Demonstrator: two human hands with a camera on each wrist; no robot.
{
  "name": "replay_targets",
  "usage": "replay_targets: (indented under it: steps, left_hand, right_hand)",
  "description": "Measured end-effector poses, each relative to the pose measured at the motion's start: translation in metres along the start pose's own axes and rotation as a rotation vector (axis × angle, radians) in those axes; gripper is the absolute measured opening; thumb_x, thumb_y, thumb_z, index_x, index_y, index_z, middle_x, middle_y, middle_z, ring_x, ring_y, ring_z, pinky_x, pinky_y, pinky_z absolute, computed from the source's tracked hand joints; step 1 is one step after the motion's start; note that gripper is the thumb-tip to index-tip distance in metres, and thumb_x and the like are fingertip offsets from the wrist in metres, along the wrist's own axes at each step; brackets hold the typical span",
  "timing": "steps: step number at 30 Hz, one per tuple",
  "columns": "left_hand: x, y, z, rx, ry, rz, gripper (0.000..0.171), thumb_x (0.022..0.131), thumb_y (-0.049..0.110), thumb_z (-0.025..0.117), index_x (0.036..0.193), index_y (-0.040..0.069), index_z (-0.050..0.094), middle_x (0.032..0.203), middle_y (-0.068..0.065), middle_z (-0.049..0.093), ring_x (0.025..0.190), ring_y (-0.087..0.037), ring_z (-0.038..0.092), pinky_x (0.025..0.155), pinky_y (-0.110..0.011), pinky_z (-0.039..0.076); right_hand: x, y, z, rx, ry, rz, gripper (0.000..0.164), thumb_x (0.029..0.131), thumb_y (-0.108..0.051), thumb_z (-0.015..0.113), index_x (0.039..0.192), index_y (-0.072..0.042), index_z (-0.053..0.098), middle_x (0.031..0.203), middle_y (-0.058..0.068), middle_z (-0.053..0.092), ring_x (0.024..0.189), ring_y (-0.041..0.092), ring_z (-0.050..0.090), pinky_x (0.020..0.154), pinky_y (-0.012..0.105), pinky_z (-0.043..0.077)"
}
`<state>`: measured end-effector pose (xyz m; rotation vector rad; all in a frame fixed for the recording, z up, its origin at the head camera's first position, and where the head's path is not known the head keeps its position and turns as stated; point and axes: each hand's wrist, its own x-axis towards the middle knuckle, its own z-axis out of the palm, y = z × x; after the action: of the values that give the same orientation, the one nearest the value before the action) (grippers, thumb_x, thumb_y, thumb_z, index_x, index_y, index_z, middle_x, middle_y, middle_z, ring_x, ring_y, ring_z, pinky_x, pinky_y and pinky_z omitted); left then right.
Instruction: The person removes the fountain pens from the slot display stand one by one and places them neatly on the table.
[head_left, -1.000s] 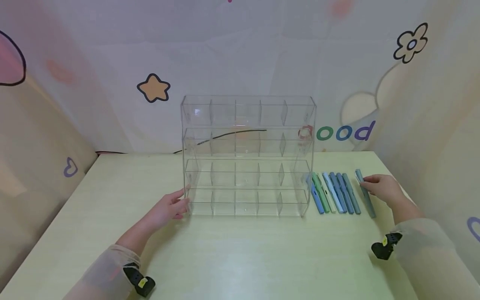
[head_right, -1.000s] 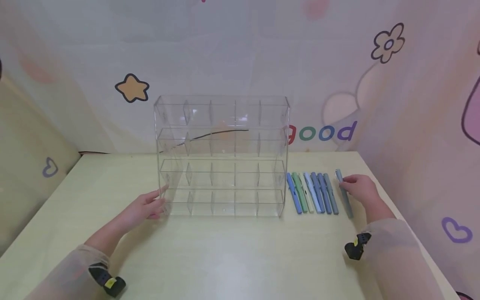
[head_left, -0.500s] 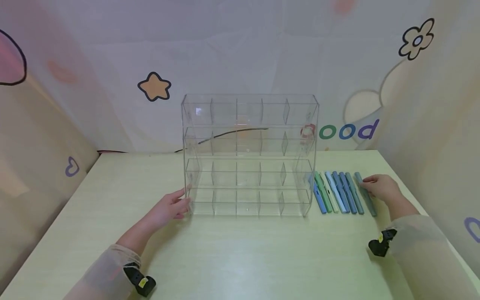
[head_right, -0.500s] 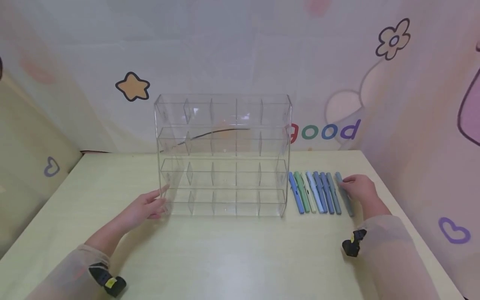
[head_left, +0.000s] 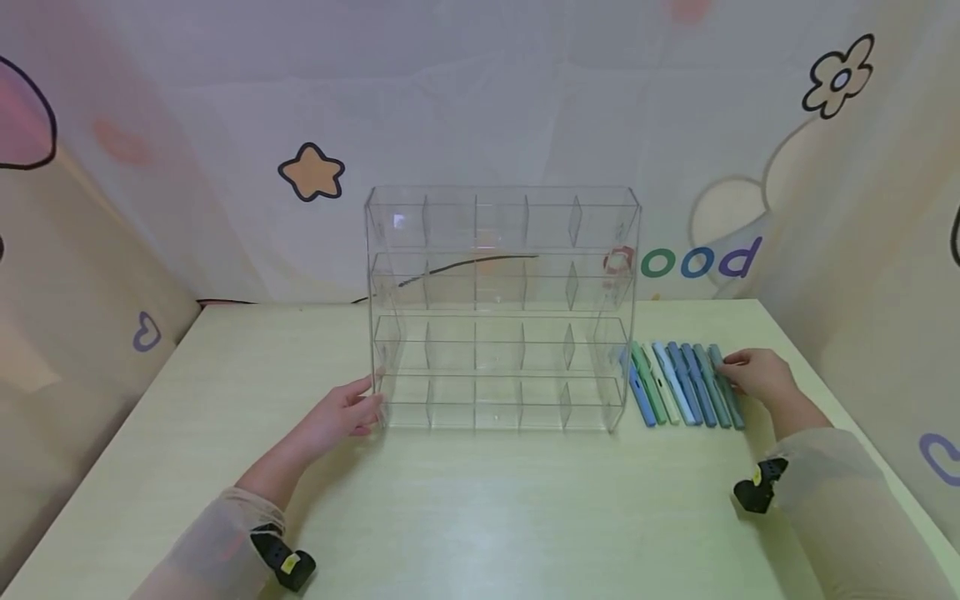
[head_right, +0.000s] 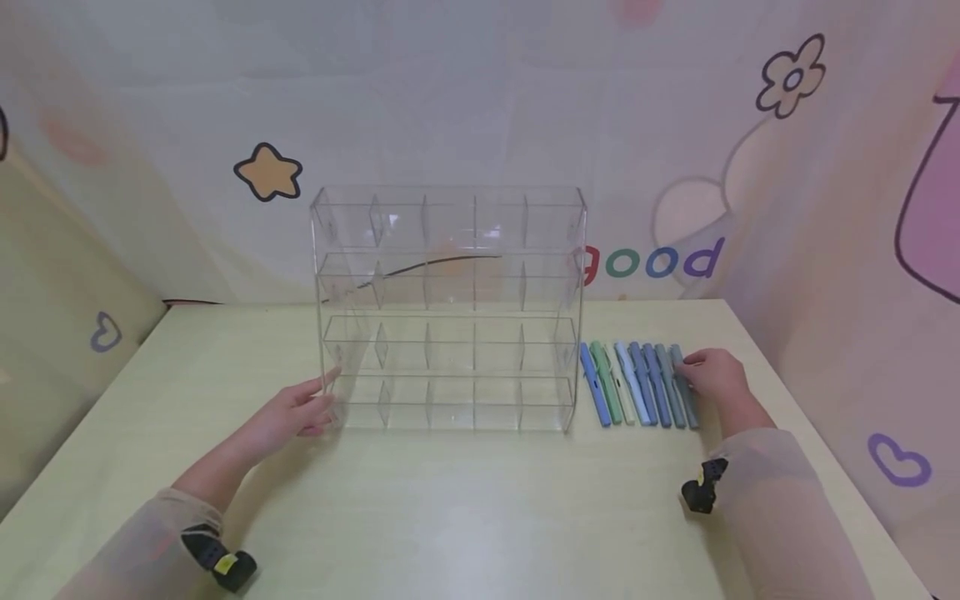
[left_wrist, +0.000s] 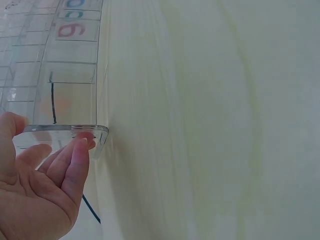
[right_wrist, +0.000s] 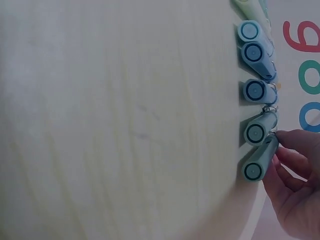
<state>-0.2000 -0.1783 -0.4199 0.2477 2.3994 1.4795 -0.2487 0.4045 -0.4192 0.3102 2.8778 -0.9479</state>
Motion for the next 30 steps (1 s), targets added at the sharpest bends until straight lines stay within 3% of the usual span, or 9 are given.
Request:
replay_targets:
  steps: [10, 14, 23, 30]
  left_hand:
    - [-0.003, -0.002, 0.004, -0.017, -0.020, -0.004, 0.058, 0.099, 0.024, 0.045, 0.146, 0.000, 0.022, 0.132, -0.029, 0.046, 0.109, -0.033, 0.056, 0.086, -0.041, 0.050]
    - [-0.004, -0.001, 0.001, -0.025, -0.021, 0.006, 0.058, 0.099, 0.023, 0.045, 0.146, -0.003, 0.021, 0.133, -0.030, 0.044, 0.110, -0.033, 0.055, 0.086, -0.040, 0.050]
    - [-0.004, 0.000, -0.001, -0.047, -0.043, -0.006, 0.057, 0.099, 0.024, 0.044, 0.148, 0.004, 0.020, 0.136, -0.029, 0.042, 0.115, -0.035, 0.051, 0.088, -0.040, 0.049]
    - [-0.008, -0.001, -0.005, -0.034, -0.051, -0.020, 0.062, 0.098, 0.033, 0.046, 0.149, 0.009, 0.020, 0.140, -0.027, 0.037, 0.119, -0.037, 0.048, 0.090, -0.041, 0.048]
  right_hand:
    - [-0.014, 0.006, 0.001, 0.026, -0.022, -0.018, 0.044, 0.095, -0.018, 0.048, 0.119, 0.019, 0.046, 0.113, 0.035, 0.050, 0.095, 0.039, 0.056, 0.074, 0.038, 0.054]
    - [-0.015, 0.005, 0.000, 0.029, -0.023, -0.034, 0.045, 0.096, -0.019, 0.048, 0.120, 0.019, 0.047, 0.114, 0.035, 0.051, 0.096, 0.039, 0.057, 0.073, 0.036, 0.054]
    - [-0.015, 0.005, 0.001, 0.030, -0.057, -0.021, 0.048, 0.096, -0.021, 0.048, 0.122, 0.019, 0.045, 0.114, 0.034, 0.050, 0.096, 0.036, 0.055, 0.074, 0.035, 0.054]
    - [-0.020, -0.002, 0.000, -0.024, -0.027, -0.047, 0.047, 0.096, -0.022, 0.047, 0.119, 0.019, 0.047, 0.101, 0.030, 0.057, 0.084, 0.030, 0.057, 0.067, 0.034, 0.051]
